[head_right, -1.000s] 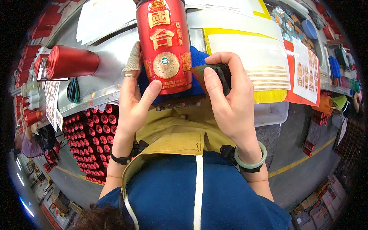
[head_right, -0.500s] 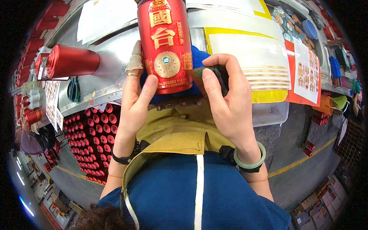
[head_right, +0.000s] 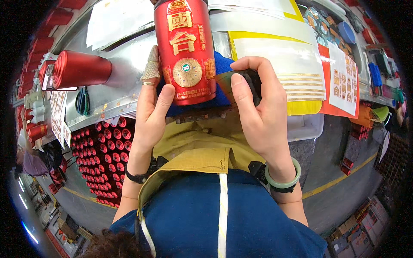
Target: Applying adhesive labels and stickers to red metal cylinders on a production line.
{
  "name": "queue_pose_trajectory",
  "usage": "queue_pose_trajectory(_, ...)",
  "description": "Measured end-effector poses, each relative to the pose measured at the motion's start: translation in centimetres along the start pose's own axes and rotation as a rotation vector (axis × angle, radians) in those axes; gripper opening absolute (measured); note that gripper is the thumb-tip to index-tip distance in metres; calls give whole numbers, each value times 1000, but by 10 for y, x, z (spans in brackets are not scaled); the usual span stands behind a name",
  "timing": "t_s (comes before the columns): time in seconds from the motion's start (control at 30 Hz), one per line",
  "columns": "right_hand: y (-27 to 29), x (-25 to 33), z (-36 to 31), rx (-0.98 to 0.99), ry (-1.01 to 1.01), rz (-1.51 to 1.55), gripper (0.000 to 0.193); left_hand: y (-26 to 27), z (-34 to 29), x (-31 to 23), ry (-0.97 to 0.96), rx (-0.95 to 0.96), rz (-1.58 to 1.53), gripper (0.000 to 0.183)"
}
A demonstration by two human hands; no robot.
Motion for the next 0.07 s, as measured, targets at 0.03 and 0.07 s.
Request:
queue_pose_trajectory(0.03, 1, -1, 0, -2, 2, -10, 14, 0, 0, -6, -72, 1, 82, 68)
queue_pose_trajectory(0.07, 2, -3, 0, -3, 4, -18, 14, -2, 0, -12, -144, 0, 164, 68)
Point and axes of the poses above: each hand's wrist, its own z-axis towards the middle knuckle, its own y-axis out of the back of the hand, x = y × z, the point moved 6 cm from there along z, towards the middle knuckle, and after that the axes turned 13 degrees about x, right-handed, at the moved point
